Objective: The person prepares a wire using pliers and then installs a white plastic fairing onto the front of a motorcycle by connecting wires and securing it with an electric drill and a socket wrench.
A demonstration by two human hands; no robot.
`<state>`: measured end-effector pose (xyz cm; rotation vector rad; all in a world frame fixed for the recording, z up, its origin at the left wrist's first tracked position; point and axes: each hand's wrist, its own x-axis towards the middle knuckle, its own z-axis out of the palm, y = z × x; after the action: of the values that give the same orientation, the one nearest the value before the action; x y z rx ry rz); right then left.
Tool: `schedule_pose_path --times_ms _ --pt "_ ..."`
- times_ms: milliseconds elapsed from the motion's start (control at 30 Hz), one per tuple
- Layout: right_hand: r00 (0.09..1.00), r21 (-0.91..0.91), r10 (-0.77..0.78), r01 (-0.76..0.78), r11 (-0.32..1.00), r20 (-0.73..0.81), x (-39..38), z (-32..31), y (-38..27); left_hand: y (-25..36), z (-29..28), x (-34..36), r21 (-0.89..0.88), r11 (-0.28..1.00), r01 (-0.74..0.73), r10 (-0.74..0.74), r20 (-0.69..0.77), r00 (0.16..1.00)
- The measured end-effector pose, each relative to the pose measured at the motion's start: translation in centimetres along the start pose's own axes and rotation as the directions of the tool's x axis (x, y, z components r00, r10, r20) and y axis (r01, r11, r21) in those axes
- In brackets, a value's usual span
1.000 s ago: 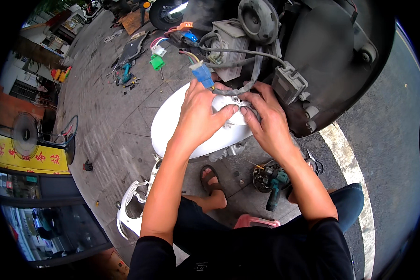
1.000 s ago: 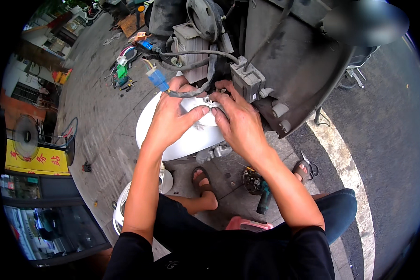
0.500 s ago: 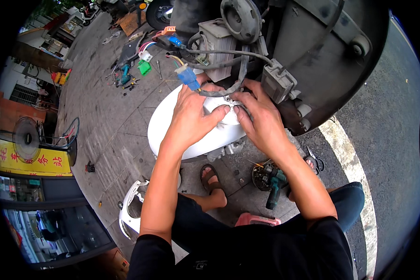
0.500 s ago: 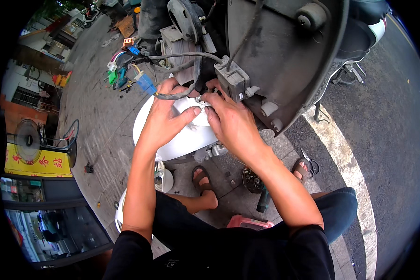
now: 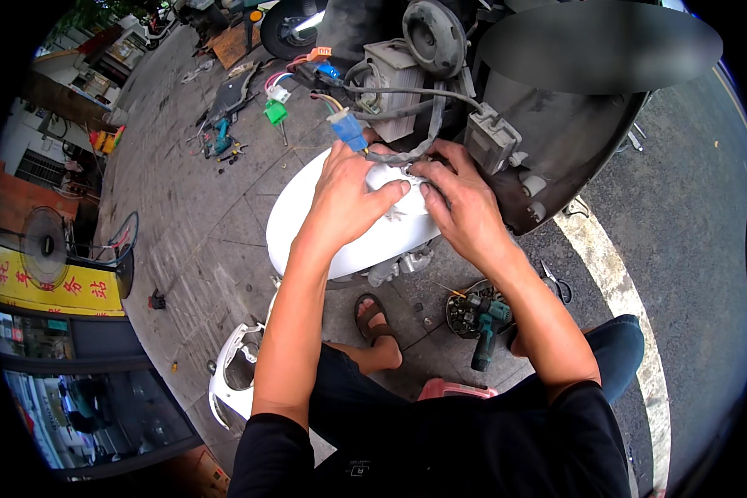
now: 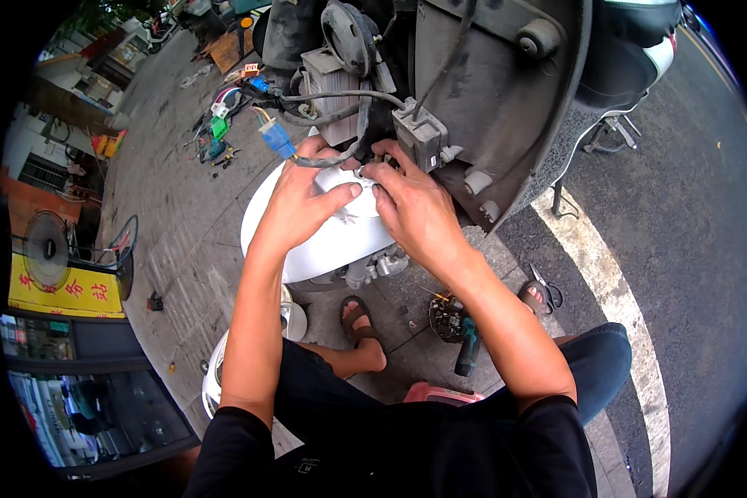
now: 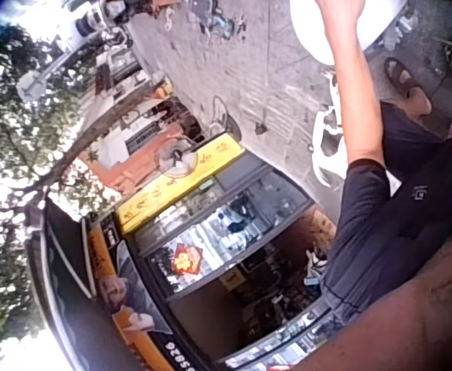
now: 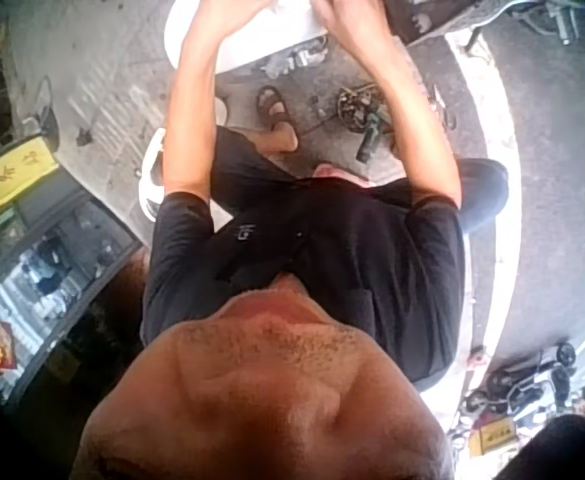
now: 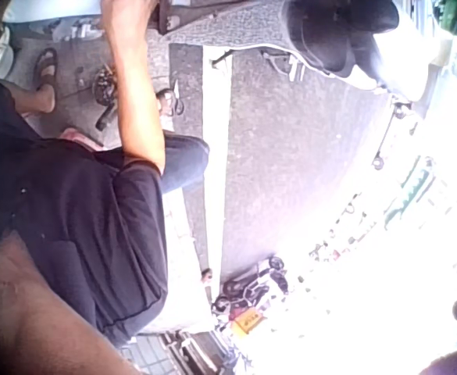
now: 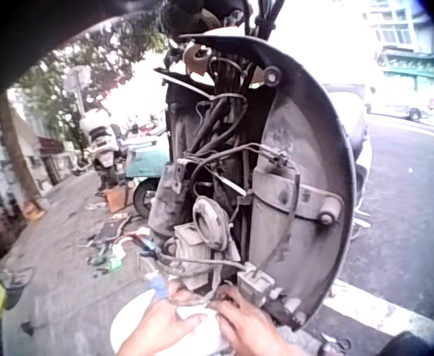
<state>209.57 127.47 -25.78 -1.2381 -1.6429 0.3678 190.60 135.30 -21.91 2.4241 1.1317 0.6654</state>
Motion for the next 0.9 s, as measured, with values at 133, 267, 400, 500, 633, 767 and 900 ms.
schedule_pose_path --times_ms 133,267,400,500,633,767,900 --pt "1.000 -0.013 0.003 -0.003 1.000 0.003 0.2 -0.1 -0.3 -0.2 0.0 0.1 -0.016 1.000 0.012 -0.012 0.004 1.000" --pt "0.998 -0.039 -0.049 0.048 0.998 -0.026 0.3 0.2 0.0 -0.7 0.2 0.1 -0.021 0.999 -0.045 0.045 -0.026 0.999" --pt "0.992 -0.071 -0.106 0.102 0.992 -0.068 -0.2 0.7 0.9 -1.2 0.4 0.5 0.042 0.992 -0.116 0.118 -0.049 0.992" --pt "0.993 -0.061 -0.087 0.082 0.995 -0.079 -3.4 0.3 0.7 -1.7 0.6 0.6 -0.198 0.973 0.116 -0.110 0.038 0.993" --pt "0.963 0.024 -0.112 0.110 0.994 0.245 -10.7 0.9 0.6 -2.0 1.1 0.6 -0.071 0.983 -0.171 0.162 -0.115 0.980" --pt "0.520 -0.088 0.086 -0.020 0.996 0.850 -20.3 4.9 5.8 -1.7 1.1 0.6 -0.066 0.987 -0.144 0.134 -0.130 0.982" --pt "0.264 -0.474 0.485 -0.110 0.874 0.834 -28.5 15.2 15.8 -1.0 1.2 0.8 -0.137 0.981 -0.139 0.120 -0.140 0.983"
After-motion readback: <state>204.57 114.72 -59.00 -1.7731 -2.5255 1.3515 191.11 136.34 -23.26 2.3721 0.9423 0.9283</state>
